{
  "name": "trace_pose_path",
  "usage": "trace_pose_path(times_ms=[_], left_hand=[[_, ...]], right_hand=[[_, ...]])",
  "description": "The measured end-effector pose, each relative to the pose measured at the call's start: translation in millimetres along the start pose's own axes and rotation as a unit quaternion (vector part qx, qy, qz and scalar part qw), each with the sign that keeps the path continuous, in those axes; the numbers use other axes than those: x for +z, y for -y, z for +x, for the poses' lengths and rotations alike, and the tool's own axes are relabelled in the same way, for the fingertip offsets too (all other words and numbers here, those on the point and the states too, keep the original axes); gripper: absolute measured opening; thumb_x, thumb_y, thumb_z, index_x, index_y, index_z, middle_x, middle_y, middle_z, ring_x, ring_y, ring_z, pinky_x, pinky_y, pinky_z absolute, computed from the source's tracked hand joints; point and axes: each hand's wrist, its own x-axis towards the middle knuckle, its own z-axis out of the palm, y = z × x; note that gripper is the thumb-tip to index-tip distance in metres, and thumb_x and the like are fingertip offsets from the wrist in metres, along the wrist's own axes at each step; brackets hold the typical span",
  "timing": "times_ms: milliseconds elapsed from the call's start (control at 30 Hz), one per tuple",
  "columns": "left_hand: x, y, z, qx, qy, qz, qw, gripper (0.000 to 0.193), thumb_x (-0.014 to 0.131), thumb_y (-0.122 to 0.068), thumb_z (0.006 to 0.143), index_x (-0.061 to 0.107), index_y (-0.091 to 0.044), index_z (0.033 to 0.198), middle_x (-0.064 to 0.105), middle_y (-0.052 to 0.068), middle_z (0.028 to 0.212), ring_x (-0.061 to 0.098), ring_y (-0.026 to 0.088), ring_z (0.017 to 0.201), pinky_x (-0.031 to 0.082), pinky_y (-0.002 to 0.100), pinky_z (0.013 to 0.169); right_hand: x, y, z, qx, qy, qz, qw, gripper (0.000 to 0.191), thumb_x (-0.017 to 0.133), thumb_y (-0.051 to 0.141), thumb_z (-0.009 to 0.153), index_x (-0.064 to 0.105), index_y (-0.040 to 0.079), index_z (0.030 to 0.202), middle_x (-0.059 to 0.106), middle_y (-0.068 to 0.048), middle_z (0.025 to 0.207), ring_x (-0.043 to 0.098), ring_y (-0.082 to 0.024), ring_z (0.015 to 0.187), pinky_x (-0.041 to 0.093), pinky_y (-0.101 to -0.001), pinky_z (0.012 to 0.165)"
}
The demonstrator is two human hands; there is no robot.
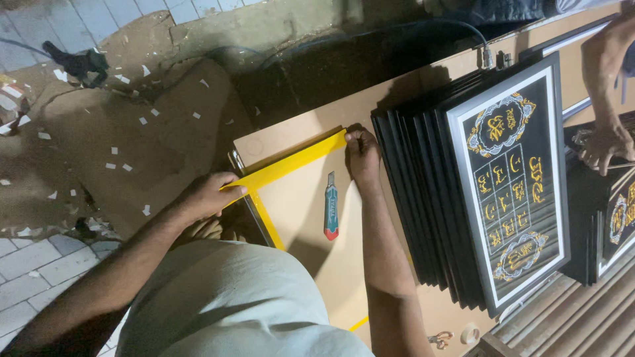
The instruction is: The person applies yellow tape along the edges of framed backing boards on a workbench, pressing the tape down around each frame border and trimming the excess with a utility knife. They finish one board, set it on a stack of completed frames, and begin taping the next board.
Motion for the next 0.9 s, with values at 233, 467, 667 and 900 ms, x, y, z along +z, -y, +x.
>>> trace_pose_path(times_ms=[233, 467, 667, 900], left_hand=[[-2, -3, -3, 0.002, -0.017, 0.024, 1.000, 0.028, 0.067, -0.037, 0.092, 0.073, -0.012, 0.102, 0.063, 0.005, 0.061, 0.059, 0.014, 0.046, 0.050, 0.033, 0.050], [-7, -19, -12, 0.007, -0.010, 0.015, 1.000, 0.029, 0.067, -0.036, 0.092, 0.073, -0.009, 0.101, 0.064, 0.003, 0.064, 0.058, 0.013, 0.047, 0.050, 0.033, 0.050], [-11, -31, -22, 0.027, -0.016, 0.023, 0.999, 0.031, 0.067, -0.038, 0.092, 0.073, -0.008, 0.098, 0.063, 0.004, 0.062, 0.057, 0.014, 0.045, 0.050, 0.033, 0.050], [-14, -38, -27, 0.017, -0.034, 0.013, 0.999, 0.035, 0.068, -0.041, 0.089, 0.072, -0.006, 0.091, 0.065, 0.002, 0.059, 0.060, 0.012, 0.045, 0.052, 0.032, 0.049]], right_hand=[[2, 4, -4, 0.003, -0.018, -0.081, 0.997, 0.011, 0.070, 0.014, 0.100, 0.069, 0.003, 0.100, 0.073, -0.010, 0.098, 0.068, -0.018, 0.085, 0.056, -0.0332, 0.077], [8, 8, -6, 0.037, -0.029, -0.081, 0.996, 0.012, 0.070, 0.016, 0.100, 0.070, 0.004, 0.098, 0.072, -0.011, 0.090, 0.066, -0.019, 0.075, 0.055, -0.0339, 0.068], [13, 12, -11, -0.011, -0.064, -0.116, 0.991, 0.015, 0.072, 0.013, 0.099, 0.067, 0.003, 0.109, 0.072, -0.011, 0.100, 0.068, -0.020, 0.086, 0.056, -0.0341, 0.079], [66, 39, -69, -0.077, -0.147, -0.365, 0.916, 0.084, 0.079, 0.032, 0.093, 0.032, 0.002, 0.156, 0.042, -0.032, 0.147, 0.046, -0.045, 0.126, 0.036, -0.0628, 0.106]])
